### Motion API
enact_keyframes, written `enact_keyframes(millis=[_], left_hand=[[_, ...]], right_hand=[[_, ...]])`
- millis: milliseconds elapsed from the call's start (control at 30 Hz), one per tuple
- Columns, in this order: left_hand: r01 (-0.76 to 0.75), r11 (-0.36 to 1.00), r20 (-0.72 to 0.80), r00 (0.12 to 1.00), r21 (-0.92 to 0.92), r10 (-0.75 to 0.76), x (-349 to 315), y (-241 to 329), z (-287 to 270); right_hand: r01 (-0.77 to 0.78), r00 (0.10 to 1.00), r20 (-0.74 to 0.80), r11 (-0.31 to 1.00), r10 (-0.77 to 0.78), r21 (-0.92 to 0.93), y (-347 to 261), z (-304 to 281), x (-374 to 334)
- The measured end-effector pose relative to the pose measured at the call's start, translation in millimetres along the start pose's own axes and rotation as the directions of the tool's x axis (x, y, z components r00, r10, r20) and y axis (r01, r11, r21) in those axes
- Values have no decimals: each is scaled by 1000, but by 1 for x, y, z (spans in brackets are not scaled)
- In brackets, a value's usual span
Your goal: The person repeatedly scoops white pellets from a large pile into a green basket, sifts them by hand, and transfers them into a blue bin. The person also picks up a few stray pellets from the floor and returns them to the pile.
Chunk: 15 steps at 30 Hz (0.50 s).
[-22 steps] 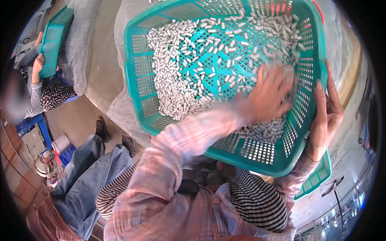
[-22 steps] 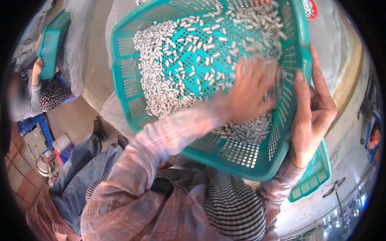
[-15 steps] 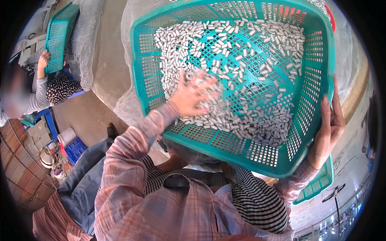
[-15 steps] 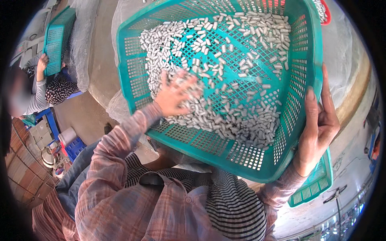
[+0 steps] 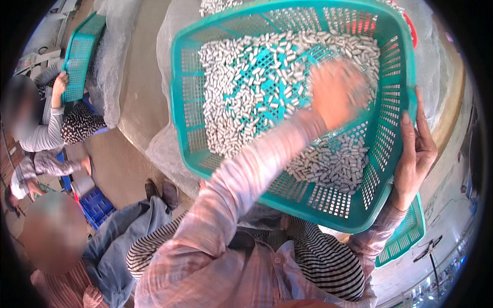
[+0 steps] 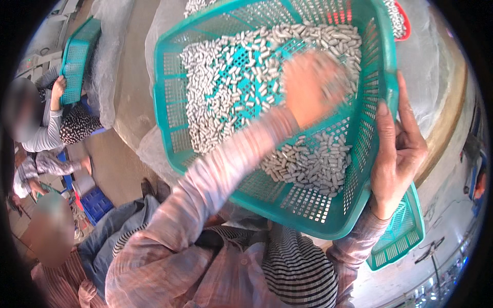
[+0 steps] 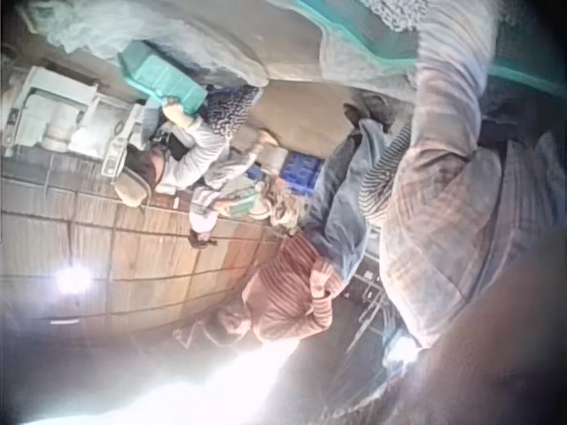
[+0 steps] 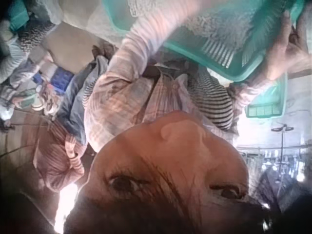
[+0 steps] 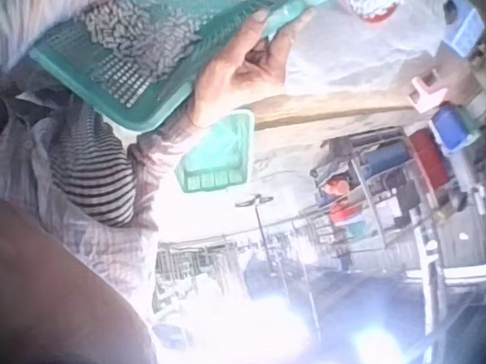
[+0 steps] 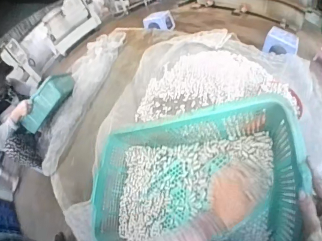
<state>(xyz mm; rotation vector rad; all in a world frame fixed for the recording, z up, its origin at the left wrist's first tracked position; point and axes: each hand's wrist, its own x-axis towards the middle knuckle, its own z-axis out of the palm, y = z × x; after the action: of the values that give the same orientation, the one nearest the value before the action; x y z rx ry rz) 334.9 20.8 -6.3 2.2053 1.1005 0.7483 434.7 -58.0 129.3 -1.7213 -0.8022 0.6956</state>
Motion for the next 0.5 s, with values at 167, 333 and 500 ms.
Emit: enact_keyframes(millis=[167, 333, 500], left_hand=[[-399, 909, 484, 776, -120, 405, -108, -6, -32], [-266, 906, 556, 830, 330, 41, -133, -146, -113], [180, 919, 12, 980, 351, -196, -22, -100, -31]], right_hand=[[-35, 996, 85, 999, 35, 1, 2, -18, 1], [-52, 999, -7, 999, 52, 0, 13, -12, -2], [-18, 999, 34, 1000, 19, -26, 19, -16, 3]])
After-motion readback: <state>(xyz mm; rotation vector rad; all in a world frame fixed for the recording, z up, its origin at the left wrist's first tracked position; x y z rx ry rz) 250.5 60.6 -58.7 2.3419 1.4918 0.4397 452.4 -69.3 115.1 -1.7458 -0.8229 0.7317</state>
